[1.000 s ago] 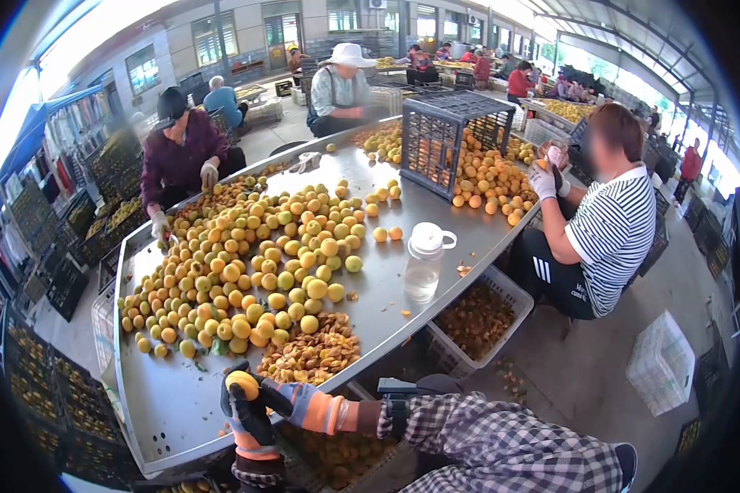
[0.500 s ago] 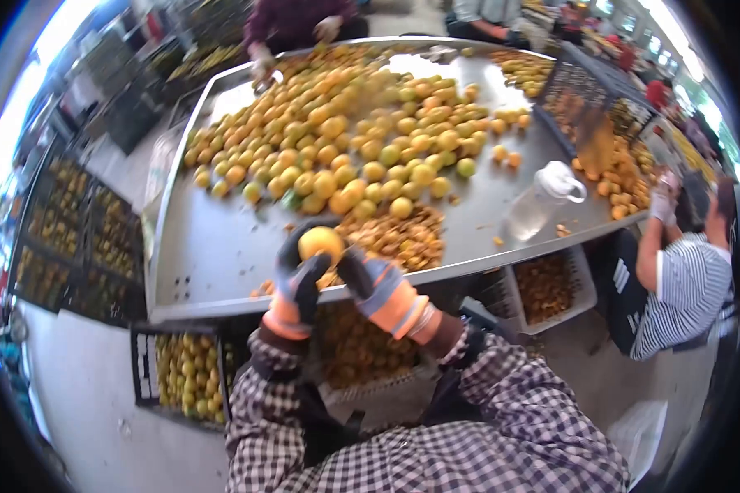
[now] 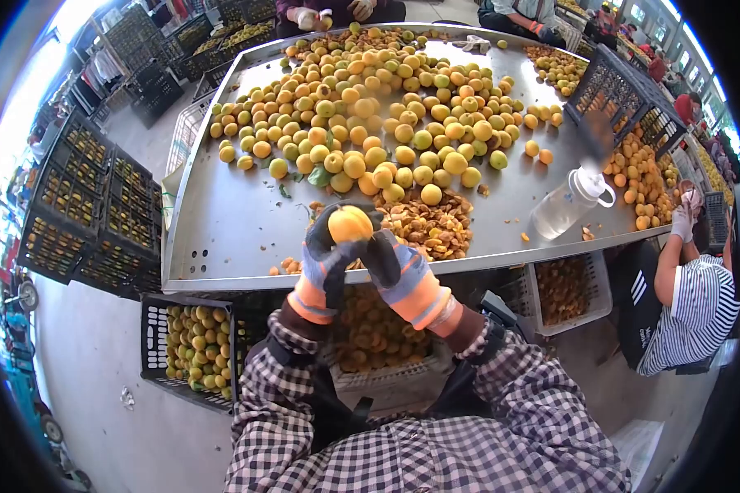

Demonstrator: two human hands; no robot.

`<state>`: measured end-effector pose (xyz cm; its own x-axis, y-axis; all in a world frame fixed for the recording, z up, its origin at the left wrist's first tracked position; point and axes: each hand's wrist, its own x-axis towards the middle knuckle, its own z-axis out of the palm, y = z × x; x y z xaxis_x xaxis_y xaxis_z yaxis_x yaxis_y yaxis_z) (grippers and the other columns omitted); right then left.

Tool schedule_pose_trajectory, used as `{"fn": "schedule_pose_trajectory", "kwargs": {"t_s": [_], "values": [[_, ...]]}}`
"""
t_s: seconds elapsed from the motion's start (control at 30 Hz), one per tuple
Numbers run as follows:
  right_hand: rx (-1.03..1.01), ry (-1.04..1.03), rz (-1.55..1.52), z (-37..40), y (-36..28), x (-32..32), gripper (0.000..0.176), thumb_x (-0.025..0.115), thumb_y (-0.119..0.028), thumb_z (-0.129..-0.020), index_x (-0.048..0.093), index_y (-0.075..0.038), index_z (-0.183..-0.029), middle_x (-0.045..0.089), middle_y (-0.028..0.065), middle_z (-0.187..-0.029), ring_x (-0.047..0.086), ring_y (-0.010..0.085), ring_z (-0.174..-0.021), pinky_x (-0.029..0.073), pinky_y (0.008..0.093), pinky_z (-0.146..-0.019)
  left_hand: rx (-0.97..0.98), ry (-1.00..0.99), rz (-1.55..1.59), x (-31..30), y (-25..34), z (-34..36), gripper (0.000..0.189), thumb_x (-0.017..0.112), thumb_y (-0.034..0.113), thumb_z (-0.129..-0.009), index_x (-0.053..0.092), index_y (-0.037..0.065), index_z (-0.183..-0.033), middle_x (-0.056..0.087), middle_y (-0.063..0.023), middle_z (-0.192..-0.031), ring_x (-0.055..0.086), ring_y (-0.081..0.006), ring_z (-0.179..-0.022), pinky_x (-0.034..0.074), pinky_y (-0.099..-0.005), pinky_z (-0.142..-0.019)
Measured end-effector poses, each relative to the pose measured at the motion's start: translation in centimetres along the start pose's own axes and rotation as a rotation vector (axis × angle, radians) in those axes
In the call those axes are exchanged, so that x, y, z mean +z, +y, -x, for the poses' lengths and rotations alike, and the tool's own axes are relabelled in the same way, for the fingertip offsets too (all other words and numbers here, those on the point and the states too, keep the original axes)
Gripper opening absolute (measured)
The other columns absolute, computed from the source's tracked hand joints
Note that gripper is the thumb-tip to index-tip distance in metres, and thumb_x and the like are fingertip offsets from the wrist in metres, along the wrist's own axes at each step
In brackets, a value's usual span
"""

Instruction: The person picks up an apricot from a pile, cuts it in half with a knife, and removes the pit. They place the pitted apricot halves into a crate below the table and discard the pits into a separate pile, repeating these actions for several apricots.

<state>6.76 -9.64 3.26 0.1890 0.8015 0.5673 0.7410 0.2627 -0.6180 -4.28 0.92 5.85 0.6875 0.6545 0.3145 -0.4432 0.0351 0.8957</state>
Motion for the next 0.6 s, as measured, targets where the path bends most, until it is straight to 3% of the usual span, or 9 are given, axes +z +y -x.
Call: {"fn": "schedule_pose_trajectory", "kwargs": {"t_s": [0.03,0.1,0.23,0.3,0.37,0.43,0.47,0.57,0.6], "values": [[0.006,0.004,-0.003,0.1,0.1,0.5,0.025,0.058,-0.011,-0.088,0.054,-0.005,-0.112,0.064,0.0179,-0.087,0.063,0.0383,-0.08,0.05,0.0445,-0.064,-0.21,0.063,0.206,1.6,1.1,1.0,0.054,0.063,0.04,-0.089,0.055,-0.004,-0.121,0.065,-0.0107,-0.106,0.063,-0.0194,-0.098,0.05,-0.0326,-0.088],[0.059,0.01,-0.05,-0.1,0.2,1.0,0.024,0.057,-0.011,-0.088,0.052,-0.005,-0.111,0.064,0.0184,-0.086,0.062,0.0391,-0.08,0.05,0.0456,-0.064,-0.312,0.083,0.384,-0.3,-3.1,1.7,0.054,0.06,0.042,-0.091,0.055,-0.002,-0.123,0.064,-0.0096,-0.107,0.062,-0.0173,-0.096,0.05,-0.0299,-0.084],[0.136,-0.025,0.048,-0.4,0.5,-0.1,0.02,0.056,-0.012,-0.088,0.051,-0.006,-0.107,0.063,0.0192,-0.084,0.062,0.0404,-0.079,0.049,0.0461,-0.063,-0.276,0.087,0.165,0.9,-0.8,0.2,0.053,0.059,0.042,-0.092,0.056,-0.001,-0.122,0.065,-0.007,-0.101,0.062,-0.0153,-0.09,0.05,-0.0267,-0.081],[0.097,-0.023,0.061,-0.3,0.7,-0.3,0.021,0.056,-0.011,-0.087,0.051,-0.006,-0.107,0.063,0.0193,-0.083,0.062,0.0406,-0.077,0.049,0.0458,-0.061,-0.065,0.112,-0.268,-0.6,-2.1,-0.1,0.039,0.052,0.032,-0.097,0.056,-0.001,-0.117,0.066,-0.0057,-0.094,0.062,-0.0153,-0.083,0.05,-0.0266,-0.077],[0.076,-0.107,0.211,-0.2,0.9,0.1,0.024,0.057,-0.012,-0.086,0.05,-0.005,-0.108,0.063,0.0194,-0.082,0.062,0.0403,-0.076,0.049,0.0457,-0.061,-0.014,0.191,-0.315,-0.3,-1.9,0.2,0.039,0.051,0.034,-0.098,0.058,-0.001,-0.113,0.066,-0.0053,-0.091,0.061,-0.0142,-0.082,0.049,-0.0263,-0.073],[0.079,-0.078,0.13,0.0,1.3,1.4,0.026,0.058,-0.013,-0.086,0.05,-0.004,-0.109,0.063,0.0194,-0.082,0.062,0.04,-0.076,0.049,0.0455,-0.062,-0.05,0.197,-0.222,-0.5,-2.2,0.1,0.04,0.05,0.037,-0.098,0.062,0.0,-0.106,0.065,-0.0048,-0.087,0.06,-0.0132,-0.077,0.047,-0.0252,-0.067],[0.081,-0.05,0.05,0.1,1.4,2.0,0.027,0.058,-0.013,-0.086,0.049,-0.003,-0.11,0.064,0.0195,-0.083,0.062,0.0398,-0.076,0.049,0.0454,-0.062,-0.225,0.228,0.087,0.3,-2.1,0.5,0.041,0.05,0.04,-0.097,0.065,0.001,-0.099,0.064,-0.004,-0.084,0.059,-0.0127,-0.075,0.045,-0.0254,-0.065],[0.194,-0.077,0.041,0.1,2.2,2.6,0.029,0.058,-0.014,-0.086,0.049,-0.002,-0.111,0.064,0.0194,-0.083,0.063,0.0395,-0.078,0.05,0.0452,-0.064,-0.291,0.264,0.048,0.0,-2.9,-0.1,0.042,0.051,0.041,-0.097,0.065,0.001,-0.101,0.065,-0.0042,-0.086,0.059,-0.012,-0.075,0.044,-0.024,-0.064],[0.247,-0.043,0.039,0.3,2.4,2.7,0.028,0.059,-0.014,-0.086,0.049,-0.002,-0.109,0.064,0.0199,-0.083,0.063,0.0394,-0.079,0.05,0.0455,-0.064,-0.329,0.248,-0.116,-0.4,-2.7,-0.4,0.042,0.054,0.04,-0.096,0.064,0.0,-0.104,0.066,-0.004,-0.089,0.059,-0.0112,-0.078,0.045,-0.0238,-0.067]]}}
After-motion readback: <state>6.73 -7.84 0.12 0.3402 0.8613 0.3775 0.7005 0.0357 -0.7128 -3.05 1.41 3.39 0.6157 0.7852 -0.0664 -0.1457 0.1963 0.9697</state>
